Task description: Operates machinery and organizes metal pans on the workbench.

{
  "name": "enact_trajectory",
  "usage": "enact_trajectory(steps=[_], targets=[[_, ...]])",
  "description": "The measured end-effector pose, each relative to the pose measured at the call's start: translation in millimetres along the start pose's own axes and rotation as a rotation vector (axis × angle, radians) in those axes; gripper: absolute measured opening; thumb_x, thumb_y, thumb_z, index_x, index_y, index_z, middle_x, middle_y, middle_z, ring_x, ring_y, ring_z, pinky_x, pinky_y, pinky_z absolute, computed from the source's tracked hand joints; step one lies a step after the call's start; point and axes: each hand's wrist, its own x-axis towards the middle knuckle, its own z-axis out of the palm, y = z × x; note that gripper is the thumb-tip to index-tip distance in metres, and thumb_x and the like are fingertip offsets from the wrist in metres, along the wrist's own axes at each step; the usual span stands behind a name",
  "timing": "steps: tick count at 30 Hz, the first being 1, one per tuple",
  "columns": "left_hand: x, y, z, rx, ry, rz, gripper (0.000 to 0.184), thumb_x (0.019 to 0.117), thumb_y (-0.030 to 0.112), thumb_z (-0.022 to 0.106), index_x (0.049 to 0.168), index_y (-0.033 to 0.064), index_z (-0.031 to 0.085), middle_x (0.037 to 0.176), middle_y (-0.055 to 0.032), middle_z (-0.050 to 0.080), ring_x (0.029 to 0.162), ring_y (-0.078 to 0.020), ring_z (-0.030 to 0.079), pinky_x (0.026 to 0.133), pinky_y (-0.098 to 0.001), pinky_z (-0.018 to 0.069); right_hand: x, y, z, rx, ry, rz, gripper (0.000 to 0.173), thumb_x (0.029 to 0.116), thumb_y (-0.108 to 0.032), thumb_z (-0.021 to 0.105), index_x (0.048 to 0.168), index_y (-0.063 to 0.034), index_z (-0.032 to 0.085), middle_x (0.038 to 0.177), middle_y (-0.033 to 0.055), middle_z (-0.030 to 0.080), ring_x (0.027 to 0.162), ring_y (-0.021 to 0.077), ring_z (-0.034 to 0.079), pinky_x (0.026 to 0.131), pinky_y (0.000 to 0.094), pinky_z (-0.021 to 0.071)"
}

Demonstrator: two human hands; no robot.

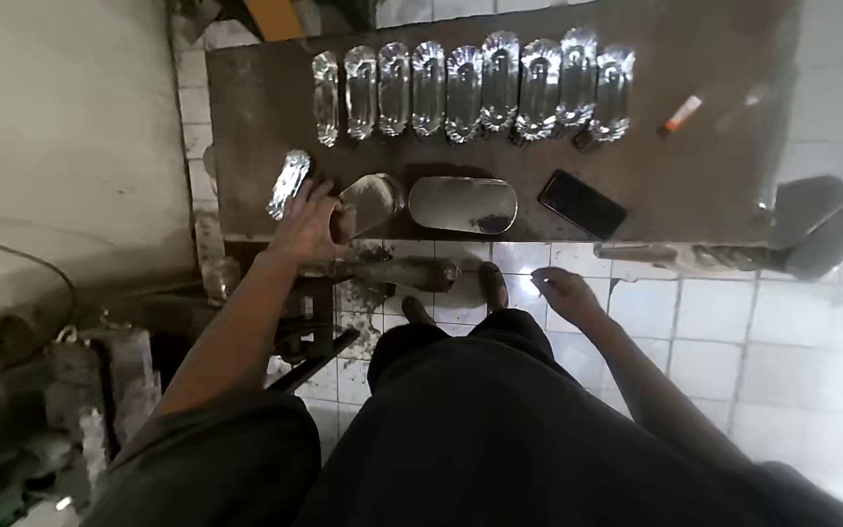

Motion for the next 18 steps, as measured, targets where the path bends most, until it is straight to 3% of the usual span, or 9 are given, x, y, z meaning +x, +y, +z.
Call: enact_trajectory(steps=[2, 4, 6, 8, 10, 11, 12, 15, 18], targets=[[-8.2, 23.7, -19.7, -0.035, 0.086, -0.005, 0.08, 0.0699, 0.061, 0.085, 0.131, 0.0143, 0.066, 0.168, -0.0158, 0.024, 0.156, -0.0462, 0.011, 0.121, -0.0704, 0.016, 3.8, -45.3, -15.1, -0.027, 0.193, -0.238, 0.028, 0.1043, -0.021, 0.056, 0.109, -0.0007, 0.074, 0.097, 0.014, 0.074, 0.086, 0.0227, 0.073, 0.082, 0.0455, 0.0606], [-9.2, 49.3, -28.6, -0.084, 0.17, 0.042, 0.077, 0.0743, 0.054, 0.085, 0.136, 0.0143, 0.063, 0.166, -0.0185, 0.027, 0.156, -0.046, 0.012, 0.122, -0.0659, 0.021, 22.5, -91.1, -19.4, -0.133, 0.368, -0.487, 0.023, 0.1018, -0.02, 0.06, 0.102, -0.0022, 0.075, 0.091, 0.0118, 0.074, 0.082, 0.0212, 0.072, 0.077, 0.0426, 0.0614], [-3.6, 64.9, -22.8, -0.126, 0.141, 0.055, 0.076, 0.0767, 0.048, 0.087, 0.138, 0.0095, 0.062, 0.165, -0.0195, 0.031, 0.154, -0.0449, 0.019, 0.12, -0.0627, 0.0293, 51.7, -130.2, -12.9, -0.318, 0.443, -0.641, 0.023, 0.0976, -0.027, 0.069, 0.102, -0.0047, 0.075, 0.099, 0.013, 0.073, 0.092, 0.0272, 0.069, 0.082, 0.0452, 0.0581], [9.3, 56.0, 2.0, -0.132, 0.135, 0.056, 0.062, 0.0823, 0.043, 0.083, 0.128, 0.0044, 0.066, 0.158, -0.0176, 0.043, 0.143, -0.041, 0.044, 0.111, -0.061, 0.0427, 76.2, -160.8, -0.2, -0.597, 0.317, -0.524, 0.053, 0.0867, -0.048, 0.077, 0.122, -0.0088, 0.068, 0.135, 0.0166, 0.062, 0.123, 0.0391, 0.057, 0.1, 0.0588, 0.0473], [12.5, 31.7, 30.0, -0.187, 0.217, 0.159, 0.041, 0.0921, 0.032, 0.073, 0.123, 0.0047, 0.069, 0.15, -0.0163, 0.053, 0.136, -0.0379, 0.053, 0.109, -0.0616, 0.043, 92.9, -171.3, 18.5, -0.787, 0.171, -0.353, 0.081, 0.0734, -0.057, 0.083, 0.136, -0.0107, 0.06, 0.163, 0.0169, 0.037, 0.15, 0.0449, 0.031, 0.119, 0.0698, 0.0233], [12.2, 19.1, 37.1, -0.244, 0.257, 0.217, 0.036, 0.0955, 0.029, 0.069, 0.124, 0.0082, 0.07, 0.147, -0.0135, 0.057, 0.136, -0.0348, 0.054, 0.111, -0.0594, 0.0429, 97.2, -170.8, 25.0, -0.832, 0.12, -0.299, 0.086, 0.071, -0.053, 0.087, 0.139, -0.0094, 0.057, 0.166, 0.0184, 0.029, 0.153, 0.047, 0.024, 0.12, 0.0728, 0.0165], [10.9, 9.2, 37.1, -0.339, 0.27, 0.254, 0.031, 0.0985, 0.028, 0.066, 0.125, 0.0129, 0.072, 0.145, -0.0086, 0.06, 0.138, -0.0299, 0.053, 0.115, -0.055, 0.041, 99.6, -169.0, 28.8, -0.858, 0.1, -0.272, 0.085, 0.0726, -0.048, 0.088, 0.141, -0.0086, 0.055, 0.166, 0.0196, 0.029, 0.152, 0.0477, 0.026, 0.12, 0.0735, 0.0172], [4.9, -14.3, 21.1, -0.724, 0.22, 0.286, 0.02, 0.0992, 0.019, 0.066, 0.112, 0.0082, 0.078, 0.136, -0.006, 0.067, 0.139, -0.0228, 0.053, 0.121, -0.0442, 0.0386, 105.7, -163.1, 32.7, -0.877, 0.163, -0.306, 0.065, 0.0781, -0.028, 0.085, 0.136, -0.0122, 0.058, 0.16, 0.0162, 0.041, 0.146, 0.0428, 0.04, 0.117, 0.0687, 0.0296], [13.1, -30.8, 33.7, -0.889, 0.236, 0.34, 0.019, 0.0967, 0.02, 0.067, 0.102, 0.007, 0.08, 0.127, -0.0067, 0.072, 0.133, -0.0229, 0.059, 0.117, -0.0433, 0.0432, 103.6, -167.5, 34.6, -0.862, 0.159, -0.283, 0.063, 0.0802, -0.031, 0.083, 0.135, -0.0103, 0.06, 0.159, 0.0169, 0.042, 0.148, 0.0434, 0.037, 0.118, 0.0712, 0.026]])
